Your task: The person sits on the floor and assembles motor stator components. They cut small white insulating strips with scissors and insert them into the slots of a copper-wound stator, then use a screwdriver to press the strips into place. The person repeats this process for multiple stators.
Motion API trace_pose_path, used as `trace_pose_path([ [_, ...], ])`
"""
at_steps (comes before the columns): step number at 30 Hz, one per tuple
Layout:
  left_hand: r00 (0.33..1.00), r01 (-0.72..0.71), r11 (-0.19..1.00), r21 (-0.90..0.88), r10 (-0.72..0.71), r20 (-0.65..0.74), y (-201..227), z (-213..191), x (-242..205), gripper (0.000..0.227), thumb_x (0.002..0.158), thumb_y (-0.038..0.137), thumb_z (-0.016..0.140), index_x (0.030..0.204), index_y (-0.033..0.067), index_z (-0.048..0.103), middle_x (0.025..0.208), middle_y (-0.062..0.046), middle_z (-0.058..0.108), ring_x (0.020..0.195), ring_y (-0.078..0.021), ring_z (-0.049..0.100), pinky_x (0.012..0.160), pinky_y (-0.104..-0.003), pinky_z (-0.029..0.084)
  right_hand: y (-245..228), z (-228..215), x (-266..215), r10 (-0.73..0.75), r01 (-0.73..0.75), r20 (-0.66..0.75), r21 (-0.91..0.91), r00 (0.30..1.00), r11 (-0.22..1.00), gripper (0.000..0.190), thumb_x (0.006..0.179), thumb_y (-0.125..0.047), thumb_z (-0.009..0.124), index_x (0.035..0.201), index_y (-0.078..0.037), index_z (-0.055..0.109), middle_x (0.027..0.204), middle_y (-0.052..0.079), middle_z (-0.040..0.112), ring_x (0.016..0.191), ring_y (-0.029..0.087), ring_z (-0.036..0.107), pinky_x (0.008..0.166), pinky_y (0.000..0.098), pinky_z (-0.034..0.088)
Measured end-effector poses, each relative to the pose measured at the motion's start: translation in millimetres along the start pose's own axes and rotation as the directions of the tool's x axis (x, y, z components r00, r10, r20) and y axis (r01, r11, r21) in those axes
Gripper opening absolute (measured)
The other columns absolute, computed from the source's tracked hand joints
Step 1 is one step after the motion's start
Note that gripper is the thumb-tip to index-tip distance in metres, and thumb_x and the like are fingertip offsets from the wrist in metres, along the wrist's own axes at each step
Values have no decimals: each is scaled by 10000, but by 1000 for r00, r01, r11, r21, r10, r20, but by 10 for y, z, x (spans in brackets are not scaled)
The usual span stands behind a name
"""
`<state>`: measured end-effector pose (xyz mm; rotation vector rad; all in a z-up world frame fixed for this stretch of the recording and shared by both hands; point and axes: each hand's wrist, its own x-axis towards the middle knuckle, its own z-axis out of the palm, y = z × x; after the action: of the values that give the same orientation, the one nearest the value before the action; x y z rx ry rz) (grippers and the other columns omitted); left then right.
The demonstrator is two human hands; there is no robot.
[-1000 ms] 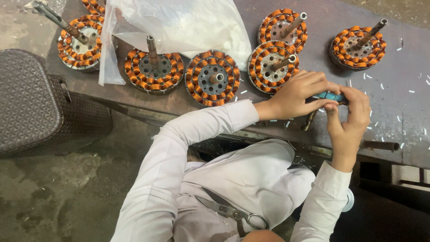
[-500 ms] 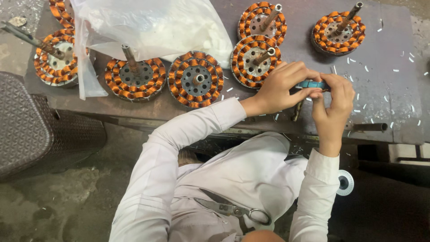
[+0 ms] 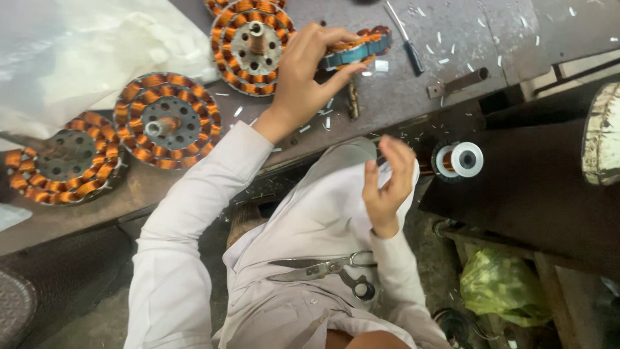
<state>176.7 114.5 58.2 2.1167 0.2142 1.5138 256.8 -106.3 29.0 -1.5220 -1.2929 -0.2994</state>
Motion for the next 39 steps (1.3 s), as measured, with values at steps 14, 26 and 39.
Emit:
trace_pose_path([
  [14, 765, -568, 821, 60, 499, 407, 171, 180, -185, 399, 925, 7, 744, 1295, 19, 597, 1253, -124, 574, 1144, -313, 585, 1019, -435, 474, -568, -827, -1894, 319, -248, 197, -316, 927, 916, 225, 863, 12, 697, 1087, -6, 696, 1135, 174, 635, 1046, 359, 618, 910, 434, 512],
  [26, 845, -135, 884, 447, -133, 518, 400, 1288, -340, 882, 760, 481, 818, 1256, -186, 523, 1316, -418, 509, 1246, -528, 491, 1074, -537, 359, -589, -1494, -1852, 473, -366, 635, -303, 611, 880, 620, 647, 45, 665, 1259, -17, 582, 1243, 185, 554, 1161, 408, 542, 949, 457, 467],
  [39, 935, 96, 995, -22, -82, 346, 1071, 252, -448, 338, 925, -42, 651, 1245, 65, 679, 1093, -139, 671, 976, -328, 675, 839, -408, 533, -229, -1534, -1745, 495, -718, 787, -97, 369, 690, 341, 711, -133, 907, 806, -27, 598, 716, 70, 599, 657, 197, 562, 613, 352, 450],
])
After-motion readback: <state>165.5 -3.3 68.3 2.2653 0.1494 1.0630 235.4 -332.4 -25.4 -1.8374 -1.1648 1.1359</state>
